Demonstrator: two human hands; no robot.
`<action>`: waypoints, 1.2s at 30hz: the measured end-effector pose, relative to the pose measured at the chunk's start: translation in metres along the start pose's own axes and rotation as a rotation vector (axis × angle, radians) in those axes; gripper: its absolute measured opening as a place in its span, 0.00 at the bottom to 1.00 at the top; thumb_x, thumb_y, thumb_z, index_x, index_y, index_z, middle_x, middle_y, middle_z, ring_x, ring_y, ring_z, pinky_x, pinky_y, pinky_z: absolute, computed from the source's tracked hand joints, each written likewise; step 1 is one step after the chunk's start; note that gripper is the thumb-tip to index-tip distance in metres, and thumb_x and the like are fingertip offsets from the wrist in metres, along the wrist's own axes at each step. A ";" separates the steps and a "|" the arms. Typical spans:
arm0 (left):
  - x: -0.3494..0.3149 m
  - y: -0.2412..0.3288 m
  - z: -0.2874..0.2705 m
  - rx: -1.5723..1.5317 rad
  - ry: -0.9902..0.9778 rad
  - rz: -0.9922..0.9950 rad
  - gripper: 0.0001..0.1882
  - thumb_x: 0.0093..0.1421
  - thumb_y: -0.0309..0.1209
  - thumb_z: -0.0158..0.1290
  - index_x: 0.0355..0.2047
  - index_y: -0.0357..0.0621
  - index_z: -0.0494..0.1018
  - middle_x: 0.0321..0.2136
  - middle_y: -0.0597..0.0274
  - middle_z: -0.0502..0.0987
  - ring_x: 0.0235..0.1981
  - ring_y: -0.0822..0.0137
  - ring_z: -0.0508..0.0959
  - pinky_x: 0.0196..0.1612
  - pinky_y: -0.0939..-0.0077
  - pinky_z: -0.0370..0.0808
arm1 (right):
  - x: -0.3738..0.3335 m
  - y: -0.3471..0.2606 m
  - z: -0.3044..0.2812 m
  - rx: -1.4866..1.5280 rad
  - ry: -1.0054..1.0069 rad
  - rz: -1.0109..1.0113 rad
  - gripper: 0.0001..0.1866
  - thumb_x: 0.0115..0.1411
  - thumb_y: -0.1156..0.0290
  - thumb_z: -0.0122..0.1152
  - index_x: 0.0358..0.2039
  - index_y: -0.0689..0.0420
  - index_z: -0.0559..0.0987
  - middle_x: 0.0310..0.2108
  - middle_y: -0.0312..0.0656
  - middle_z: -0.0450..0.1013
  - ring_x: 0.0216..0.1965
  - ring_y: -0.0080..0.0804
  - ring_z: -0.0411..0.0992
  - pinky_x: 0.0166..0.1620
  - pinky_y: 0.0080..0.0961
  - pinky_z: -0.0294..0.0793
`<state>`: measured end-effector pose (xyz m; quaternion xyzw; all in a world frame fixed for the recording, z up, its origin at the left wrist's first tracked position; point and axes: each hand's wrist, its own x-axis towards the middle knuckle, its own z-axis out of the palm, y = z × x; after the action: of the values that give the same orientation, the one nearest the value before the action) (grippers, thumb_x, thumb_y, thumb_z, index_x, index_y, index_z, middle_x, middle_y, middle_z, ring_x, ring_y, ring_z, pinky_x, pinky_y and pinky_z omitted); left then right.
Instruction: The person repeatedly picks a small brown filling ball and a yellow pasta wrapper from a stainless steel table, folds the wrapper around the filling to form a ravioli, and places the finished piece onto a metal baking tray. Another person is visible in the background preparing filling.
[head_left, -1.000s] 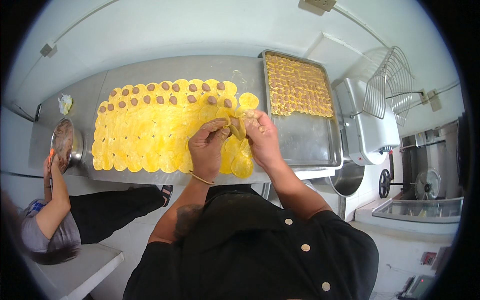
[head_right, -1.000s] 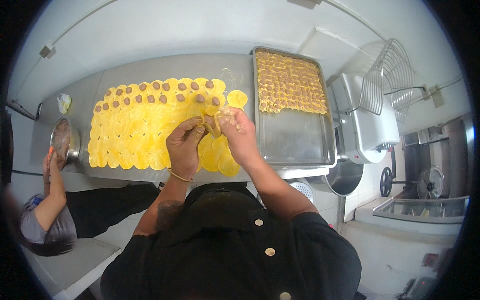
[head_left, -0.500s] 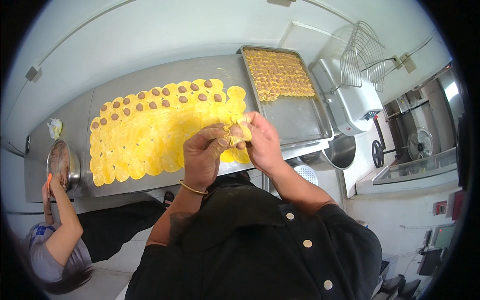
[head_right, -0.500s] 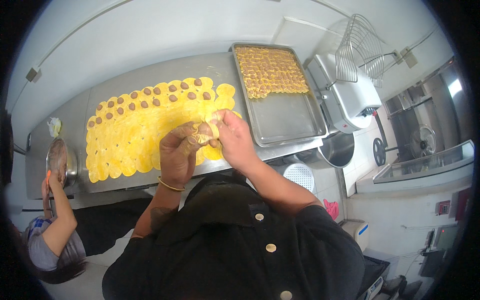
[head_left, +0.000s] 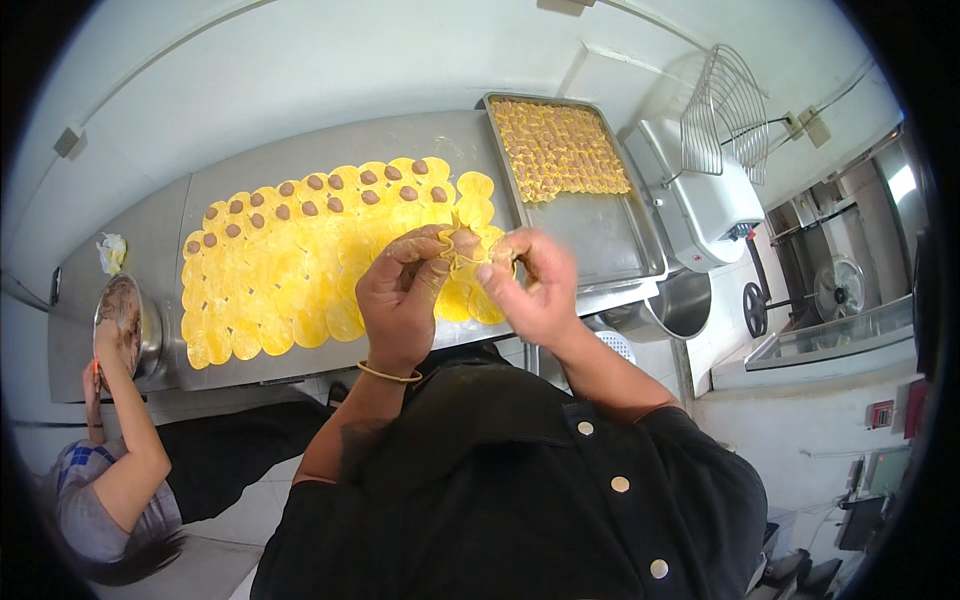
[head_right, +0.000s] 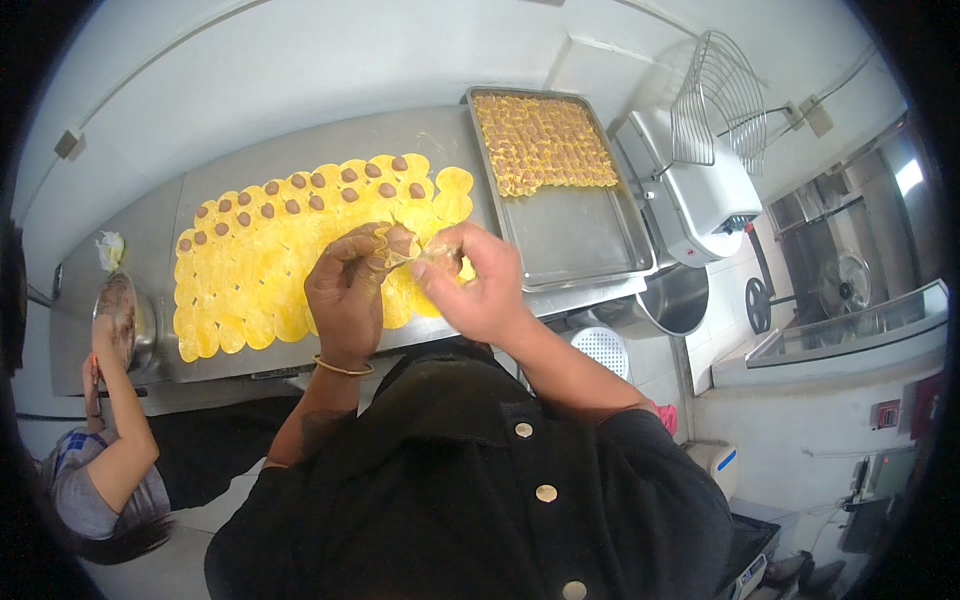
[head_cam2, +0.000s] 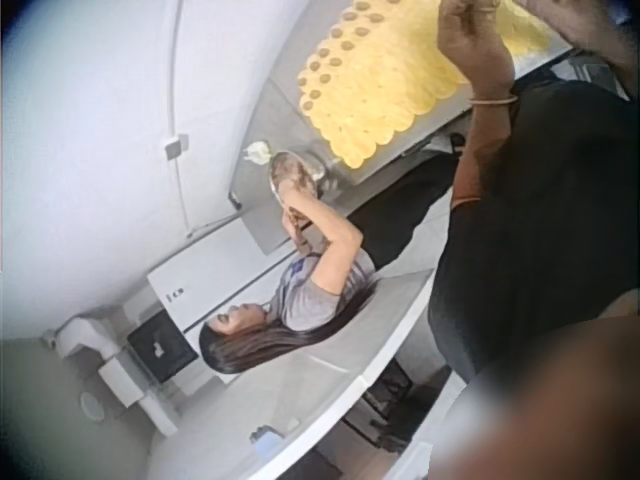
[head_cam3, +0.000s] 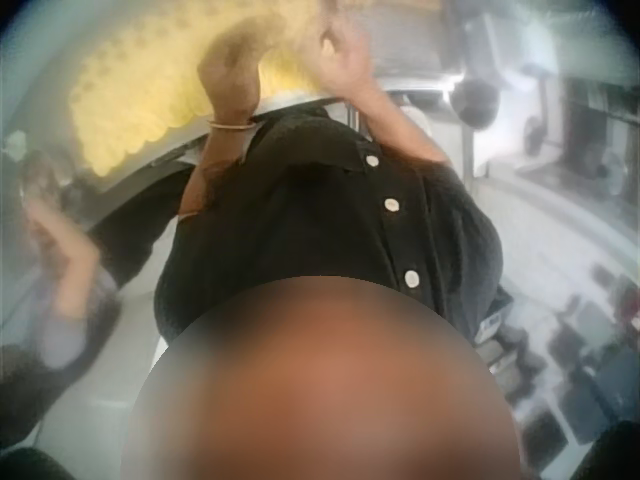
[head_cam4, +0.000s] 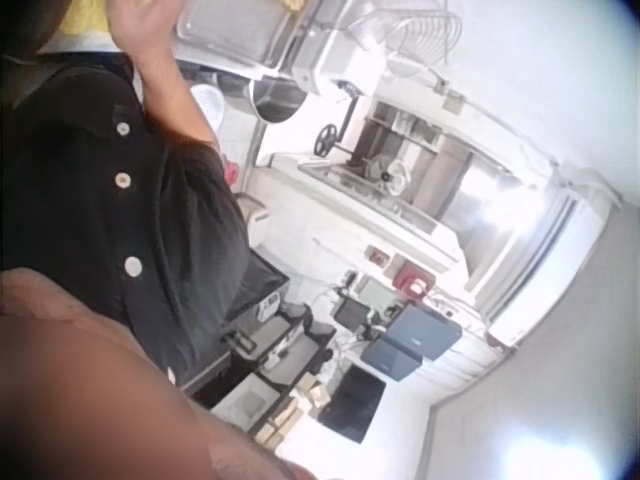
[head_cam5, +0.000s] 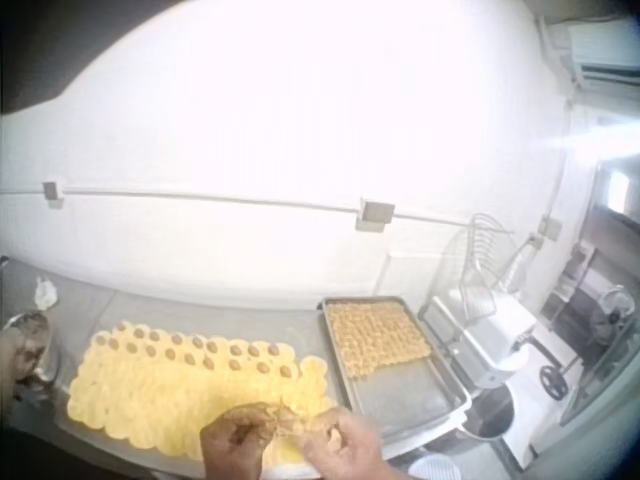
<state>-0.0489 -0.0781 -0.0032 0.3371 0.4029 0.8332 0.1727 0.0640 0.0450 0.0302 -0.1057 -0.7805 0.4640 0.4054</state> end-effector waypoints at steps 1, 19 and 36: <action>0.001 0.001 0.002 0.053 -0.007 0.036 0.11 0.65 0.12 0.54 0.45 0.36 0.76 0.50 0.49 0.80 0.51 0.58 0.82 0.59 0.63 0.80 | -0.001 -0.001 0.000 -0.051 0.003 -0.104 0.07 0.58 0.74 0.70 0.32 0.62 0.79 0.24 0.40 0.73 0.26 0.30 0.72 0.32 0.25 0.71; -0.027 -0.090 0.036 -0.564 0.149 -0.521 0.09 0.70 0.28 0.57 0.47 0.38 0.78 0.45 0.64 0.81 0.44 0.71 0.79 0.51 0.74 0.77 | -0.006 0.047 0.004 -0.014 0.110 0.350 0.29 0.57 0.72 0.75 0.56 0.62 0.72 0.40 0.39 0.78 0.41 0.24 0.76 0.47 0.25 0.77; 0.007 -0.186 0.147 -0.691 0.262 -1.038 0.29 0.76 0.50 0.41 0.64 0.40 0.67 0.57 0.51 0.76 0.57 0.57 0.77 0.63 0.62 0.72 | 0.011 0.194 -0.174 -0.092 -0.132 0.018 0.20 0.51 0.68 0.76 0.42 0.57 0.77 0.37 0.47 0.77 0.38 0.51 0.76 0.42 0.40 0.77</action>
<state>0.0522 0.1221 -0.0803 -0.0820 0.2396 0.7573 0.6020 0.1426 0.2683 -0.0795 -0.1003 -0.8250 0.4372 0.3437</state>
